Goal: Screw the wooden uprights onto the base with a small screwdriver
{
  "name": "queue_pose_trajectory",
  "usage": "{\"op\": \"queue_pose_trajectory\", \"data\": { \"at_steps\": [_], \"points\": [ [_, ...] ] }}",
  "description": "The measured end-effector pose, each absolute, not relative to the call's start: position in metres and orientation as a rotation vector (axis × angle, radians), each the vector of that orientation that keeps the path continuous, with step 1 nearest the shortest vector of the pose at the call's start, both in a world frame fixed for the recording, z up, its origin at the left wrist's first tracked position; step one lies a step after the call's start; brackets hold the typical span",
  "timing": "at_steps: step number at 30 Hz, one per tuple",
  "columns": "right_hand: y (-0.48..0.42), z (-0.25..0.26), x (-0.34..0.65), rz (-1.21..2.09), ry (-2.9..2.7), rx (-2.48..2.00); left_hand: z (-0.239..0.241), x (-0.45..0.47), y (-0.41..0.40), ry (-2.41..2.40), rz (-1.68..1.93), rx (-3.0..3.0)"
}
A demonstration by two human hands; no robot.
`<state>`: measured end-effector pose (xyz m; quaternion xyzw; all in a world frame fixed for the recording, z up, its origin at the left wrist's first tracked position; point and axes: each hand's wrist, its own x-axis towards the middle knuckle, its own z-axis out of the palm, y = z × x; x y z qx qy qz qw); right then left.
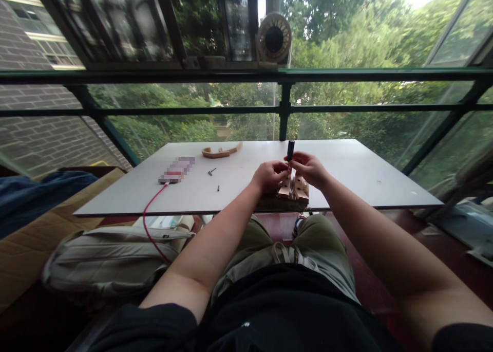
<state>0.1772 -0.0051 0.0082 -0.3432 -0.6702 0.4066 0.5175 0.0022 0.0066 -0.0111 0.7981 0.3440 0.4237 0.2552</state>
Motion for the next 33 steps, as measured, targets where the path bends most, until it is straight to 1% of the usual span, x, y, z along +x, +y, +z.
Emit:
{"op": "queue_pose_trajectory", "data": {
  "at_steps": [9, 16, 24, 33],
  "points": [
    [0.001, 0.002, 0.178, 0.929, -1.631, -0.791, -0.009, 0.001, 0.004, 0.968, 1.147, 2.183],
    [0.005, -0.002, 0.179, 0.888, -1.646, -0.771, -0.01, 0.002, 0.004, 0.908, 1.171, 2.182],
    [-0.006, 0.008, 0.178, 0.993, -1.635, -0.791, -0.013, 0.002, 0.007, 0.918, 1.148, 2.189],
    [-0.006, 0.007, 0.176, 0.963, -1.625, -0.832, -0.011, 0.001, 0.005, 0.922, 1.136, 2.208]
  ]
}}
